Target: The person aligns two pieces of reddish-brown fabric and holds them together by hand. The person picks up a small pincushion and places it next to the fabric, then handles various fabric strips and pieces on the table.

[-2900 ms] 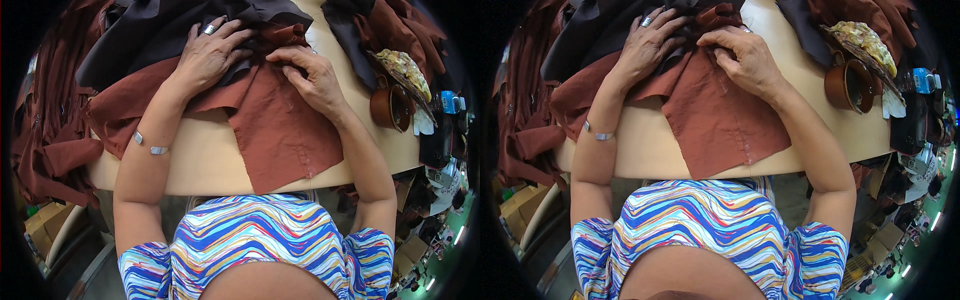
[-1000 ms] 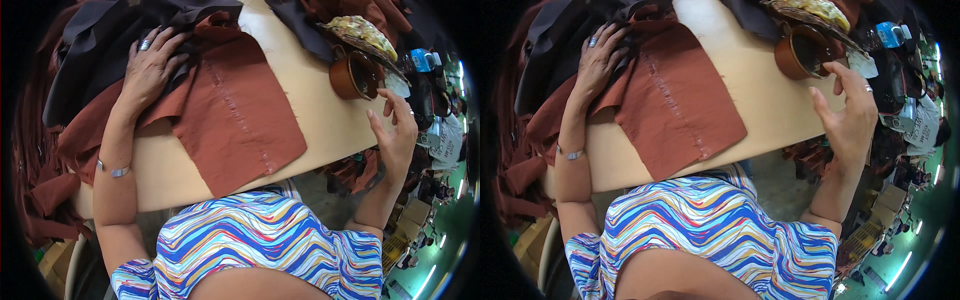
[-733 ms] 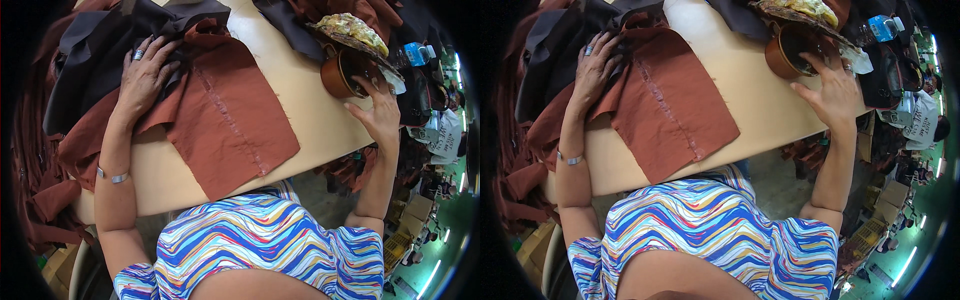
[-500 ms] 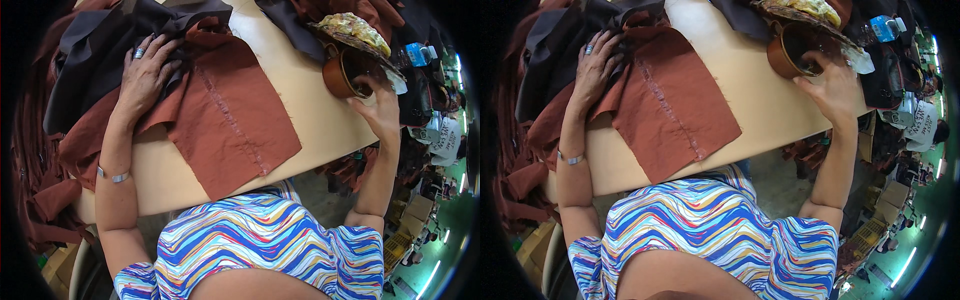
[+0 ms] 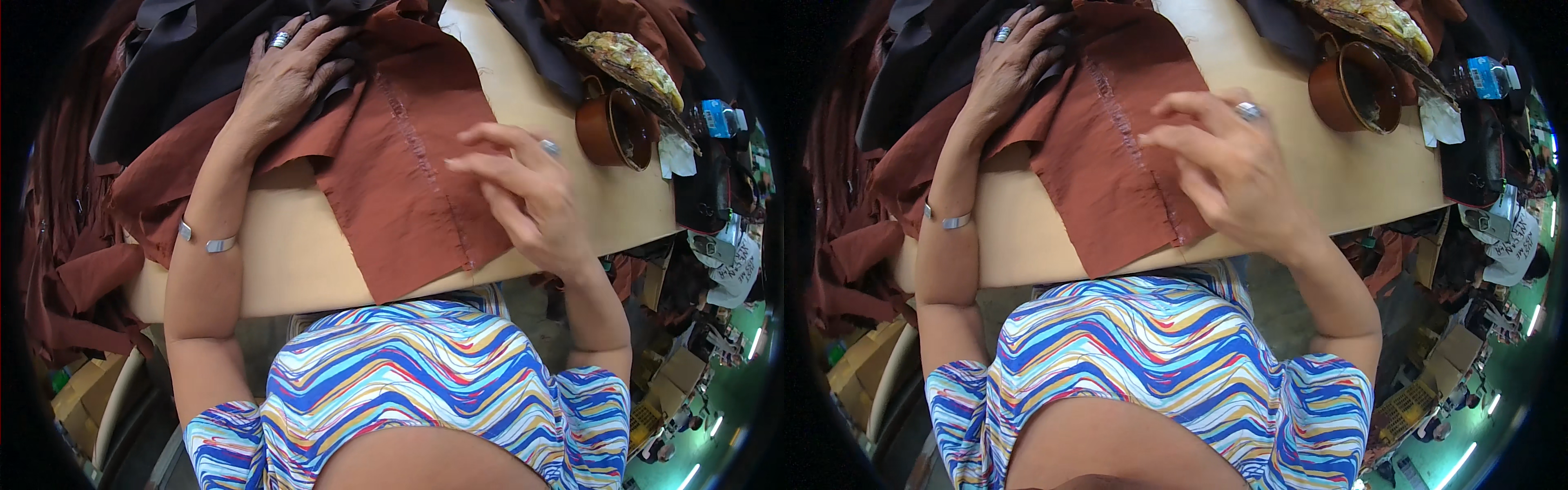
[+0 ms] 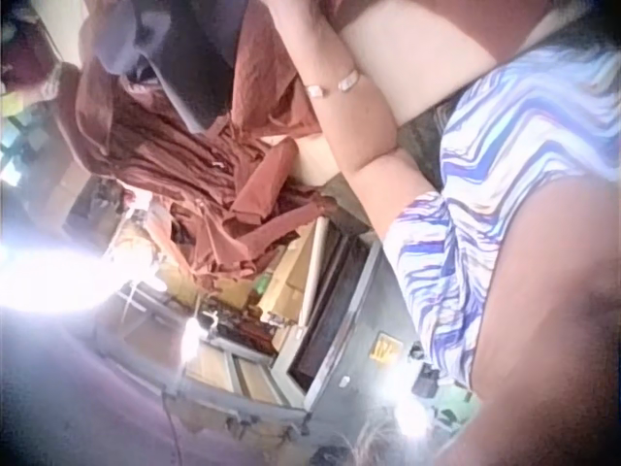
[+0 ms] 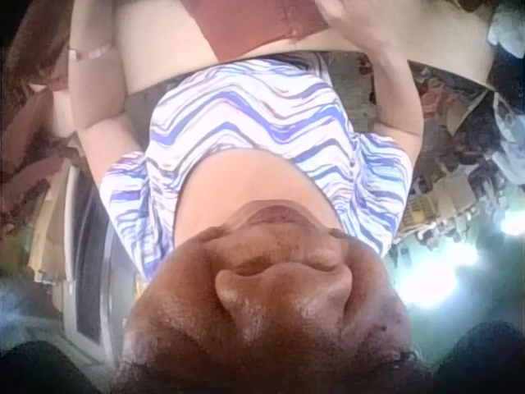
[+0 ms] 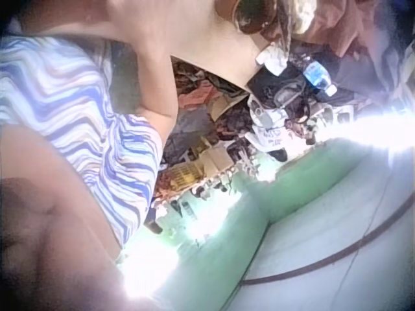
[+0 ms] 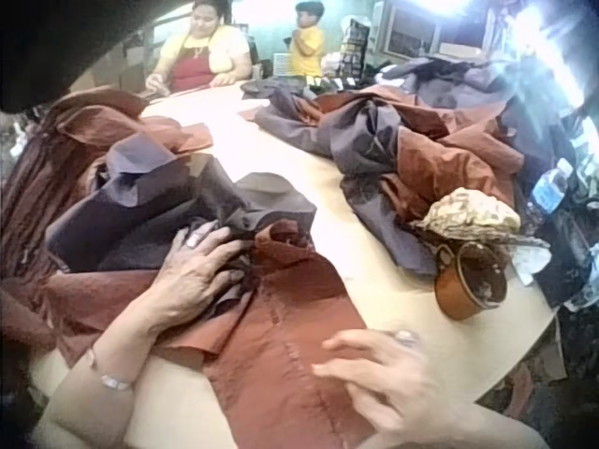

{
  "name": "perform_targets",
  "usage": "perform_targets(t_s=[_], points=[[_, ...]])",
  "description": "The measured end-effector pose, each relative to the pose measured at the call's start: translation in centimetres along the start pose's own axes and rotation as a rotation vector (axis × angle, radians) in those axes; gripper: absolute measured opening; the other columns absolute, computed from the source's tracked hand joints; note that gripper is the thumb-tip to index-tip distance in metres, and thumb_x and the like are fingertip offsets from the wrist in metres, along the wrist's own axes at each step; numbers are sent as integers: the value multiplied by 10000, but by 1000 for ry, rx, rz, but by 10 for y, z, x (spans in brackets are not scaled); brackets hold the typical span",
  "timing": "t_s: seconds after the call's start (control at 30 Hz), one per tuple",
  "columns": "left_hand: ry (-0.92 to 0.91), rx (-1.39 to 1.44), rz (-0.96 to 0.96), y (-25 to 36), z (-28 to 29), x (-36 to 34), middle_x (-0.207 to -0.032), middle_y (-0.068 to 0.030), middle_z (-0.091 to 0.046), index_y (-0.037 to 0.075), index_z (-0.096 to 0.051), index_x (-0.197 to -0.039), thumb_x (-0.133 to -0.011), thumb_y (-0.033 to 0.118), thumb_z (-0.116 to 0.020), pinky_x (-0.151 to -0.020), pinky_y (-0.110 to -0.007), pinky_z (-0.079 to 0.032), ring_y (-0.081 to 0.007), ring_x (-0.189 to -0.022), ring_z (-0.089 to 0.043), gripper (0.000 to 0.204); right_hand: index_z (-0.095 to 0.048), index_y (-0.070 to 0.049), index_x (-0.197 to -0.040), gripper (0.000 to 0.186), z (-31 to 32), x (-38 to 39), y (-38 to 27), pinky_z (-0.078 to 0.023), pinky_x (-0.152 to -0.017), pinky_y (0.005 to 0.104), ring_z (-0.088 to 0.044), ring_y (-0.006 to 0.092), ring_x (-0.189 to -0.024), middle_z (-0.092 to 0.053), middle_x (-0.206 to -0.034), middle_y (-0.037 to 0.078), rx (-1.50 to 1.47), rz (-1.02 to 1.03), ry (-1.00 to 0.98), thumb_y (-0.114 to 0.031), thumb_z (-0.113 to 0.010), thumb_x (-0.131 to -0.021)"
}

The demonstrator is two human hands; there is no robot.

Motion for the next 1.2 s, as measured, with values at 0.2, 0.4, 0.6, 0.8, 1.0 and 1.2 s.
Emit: perform_targets(t_s=[0.2,0.4,0.6,0.8,1.0,1.2], points=[[-71,131,14,12,19,-8,-1276,-98,-445,137,-491,-1232,-870,288,-481,-993,-460,-249,-299,-1227,-354,392,-660,-107,-961,318,-34,-13,16,-350,-815,362,-509,223,-895,-568,-980,27,-35,11,-13,6,-528,-696],[-99,176,20,10,25,-6,-1229,-133,-463,81,-520,-1183,-852,254,-512,-980,-439,-266,-320,-1195,-369,374,-653,-78,-951,298,-31,23,-5,-368,-782,358,-516,231,-844,-560,-948,45,98,160,-77,-14,-576,-671],[-92,166,17,12,24,-8,-1232,-135,-467,82,-520,-1186,-852,253,-514,-985,-434,-266,-315,-1206,-367,375,-633,-46,-982,324,-28,55,-21,-385,-739,360,-525,221,-796,-566,-929,76,18,259,-178,-61,-604,-659],[-82,165,11,11,27,-7,-1243,-135,-464,84,-522,-1186,-851,254,-518,-988,-435,-263,-313,-1210,-365,376,-612,0,-1003,336,-31,50,-21,-403,-704,355,-511,230,-811,-540,-945,88,134,202,-118,-58,-601,-672],[-91,187,8,12,26,-7,-1251,-138,-459,82,-518,-1196,-847,248,-519,-990,-432,-257,-307,-1215,-359,386,-639,27,-893,283,-34,76,-41,-428,-664,330,-507,211,-759,-531,-916,100,271,485,-52,-73,-631,-629],[-80,156,-19,12,26,-8,-1250,-145,-456,73,-515,-1191,-849,238,-510,-977,-429,-266,-309,-1205,-365,380,-621,45,-898,252,-32,63,-31,-440,-696,324,-540,233,-772,-533,-971,135,153,233,-89,-52,-588,-667]])
Point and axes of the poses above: each hand's wrist, its own x-axis away from the middle knuckle, its own z-axis out of the back of the hand, y = z × x, the point moved 9 cm from there along -x, towards the middle knuckle
